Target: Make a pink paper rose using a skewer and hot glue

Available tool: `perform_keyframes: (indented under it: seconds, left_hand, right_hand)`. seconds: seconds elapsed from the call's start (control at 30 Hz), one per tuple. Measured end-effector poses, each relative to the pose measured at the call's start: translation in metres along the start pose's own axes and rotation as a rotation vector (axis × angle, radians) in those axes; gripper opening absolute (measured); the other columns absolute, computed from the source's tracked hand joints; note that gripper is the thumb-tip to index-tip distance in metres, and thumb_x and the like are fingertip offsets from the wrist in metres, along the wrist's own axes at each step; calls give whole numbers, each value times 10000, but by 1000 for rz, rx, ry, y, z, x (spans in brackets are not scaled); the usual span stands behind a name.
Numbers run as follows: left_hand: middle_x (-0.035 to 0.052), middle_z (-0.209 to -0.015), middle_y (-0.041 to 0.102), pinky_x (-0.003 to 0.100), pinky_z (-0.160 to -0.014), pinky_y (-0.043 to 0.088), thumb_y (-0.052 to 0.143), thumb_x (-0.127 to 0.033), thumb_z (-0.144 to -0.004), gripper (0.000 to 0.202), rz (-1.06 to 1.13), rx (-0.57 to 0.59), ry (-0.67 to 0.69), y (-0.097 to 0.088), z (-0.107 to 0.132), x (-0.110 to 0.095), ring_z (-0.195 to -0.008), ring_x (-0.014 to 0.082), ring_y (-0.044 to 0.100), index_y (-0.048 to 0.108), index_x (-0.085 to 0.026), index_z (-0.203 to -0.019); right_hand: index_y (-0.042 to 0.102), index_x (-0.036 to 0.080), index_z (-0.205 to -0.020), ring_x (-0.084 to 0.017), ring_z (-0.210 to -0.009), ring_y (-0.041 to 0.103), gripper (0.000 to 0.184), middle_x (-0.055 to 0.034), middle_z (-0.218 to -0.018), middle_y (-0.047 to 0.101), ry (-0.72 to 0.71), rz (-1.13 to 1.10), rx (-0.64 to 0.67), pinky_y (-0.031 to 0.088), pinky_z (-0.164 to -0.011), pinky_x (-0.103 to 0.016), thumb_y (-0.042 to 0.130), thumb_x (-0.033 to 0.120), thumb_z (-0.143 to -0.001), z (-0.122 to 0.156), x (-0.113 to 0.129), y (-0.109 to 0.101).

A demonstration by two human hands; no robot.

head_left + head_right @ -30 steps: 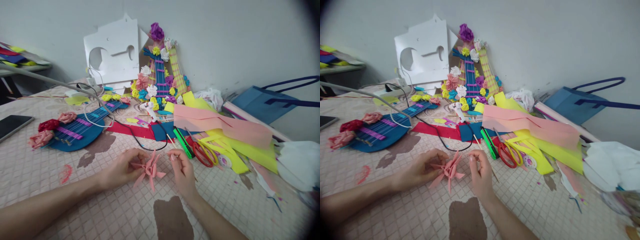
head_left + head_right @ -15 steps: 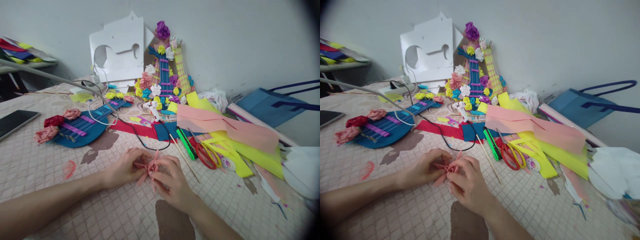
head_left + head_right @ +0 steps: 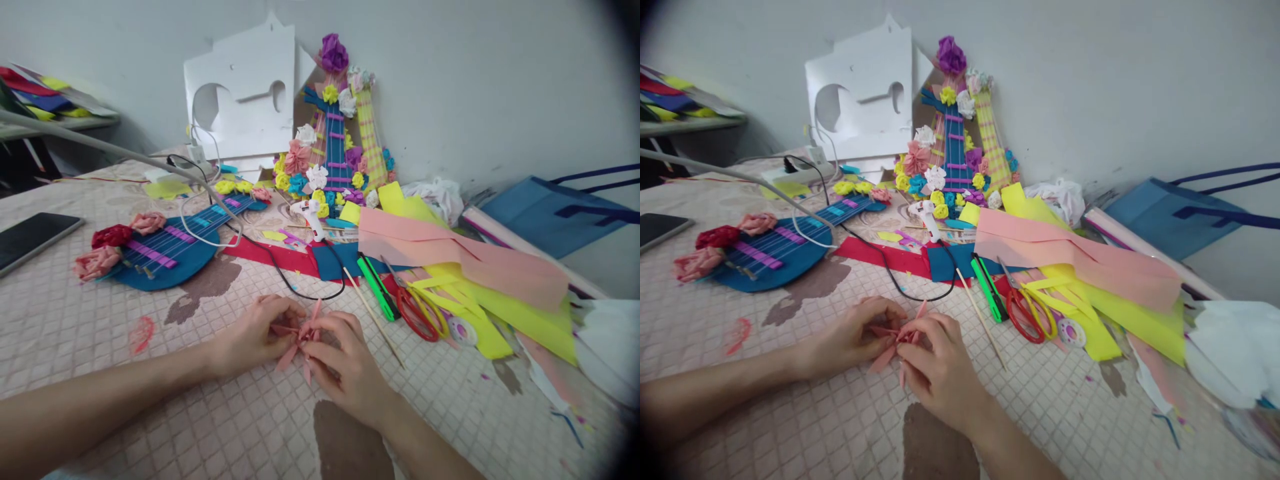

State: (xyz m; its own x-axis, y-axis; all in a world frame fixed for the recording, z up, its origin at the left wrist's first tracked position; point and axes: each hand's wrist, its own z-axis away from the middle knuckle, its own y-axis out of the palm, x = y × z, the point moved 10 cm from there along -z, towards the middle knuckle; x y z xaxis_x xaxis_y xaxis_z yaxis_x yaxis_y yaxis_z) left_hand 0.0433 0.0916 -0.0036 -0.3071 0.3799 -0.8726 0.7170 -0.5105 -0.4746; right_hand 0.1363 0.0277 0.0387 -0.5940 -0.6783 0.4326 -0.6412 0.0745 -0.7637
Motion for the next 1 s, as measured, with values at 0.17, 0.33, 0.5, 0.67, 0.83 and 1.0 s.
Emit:
perform_keyframes:
  seconds: [0.17, 0.33, 0.5, 0.67, 0.83, 1.0]
  left_hand:
    - [39, -954, 629, 264, -728, 532, 588, -184, -817, 178, 7, 21, 21, 0, 0, -1, -869, 163, 611, 606, -191, -994]
    - [44, -904, 630, 255, -688, 532, 607, -221, -816, 158, -37, -1, 15, -3, 0, -4, -842, 171, 611, 619, -181, -969]
    - [54, -947, 636, 274, -745, 537, 628, -232, -818, 182, -16, 1, 45, -3, 1, -7, -901, 188, 616, 612, -188, -994]
    - [57, -943, 628, 288, -780, 542, 616, -226, -828, 141, -1, 9, 45, -1, 2, -6, -913, 189, 616, 613, -188, -963]
    - [54, -956, 623, 292, -792, 545, 627, -210, -813, 165, 22, 6, 45, 0, 2, -5, -927, 190, 609, 609, -193, -977]
    - [62, -997, 609, 291, -785, 548, 615, -245, -834, 160, 31, 14, 54, 1, 3, -6, -966, 198, 599, 602, -194, -985]
  right_hand:
    - [616, 212, -1057, -228, -1114, 442, 248, -65, -1173, 530, -9, -26, -4, 402, -963, -417, 540, 98, -851, -1, 2, -1]
    - [579, 216, -1109, -219, -1109, 467, 292, -70, -1141, 525, 7, -99, -134, 420, -946, -407, 515, 92, -853, 3, 1, -17]
    - [592, 216, -1055, -203, -1043, 507, 263, -64, -1070, 534, 95, -111, -273, 448, -876, -377, 496, 76, -853, 7, -13, -32]
    - [598, 210, -1039, -208, -1037, 514, 243, -71, -1056, 536, 136, -132, -283, 456, -867, -380, 491, 87, -858, 9, -20, -32]
    - [602, 210, -1033, -205, -1026, 520, 241, -70, -1051, 541, 145, -140, -307, 456, -862, -382, 486, 89, -860, 11, -22, -33]
    - [610, 218, -1032, -206, -1016, 536, 234, -66, -1049, 552, 152, -118, -354, 464, -855, -388, 493, 106, -863, 14, -29, -40]
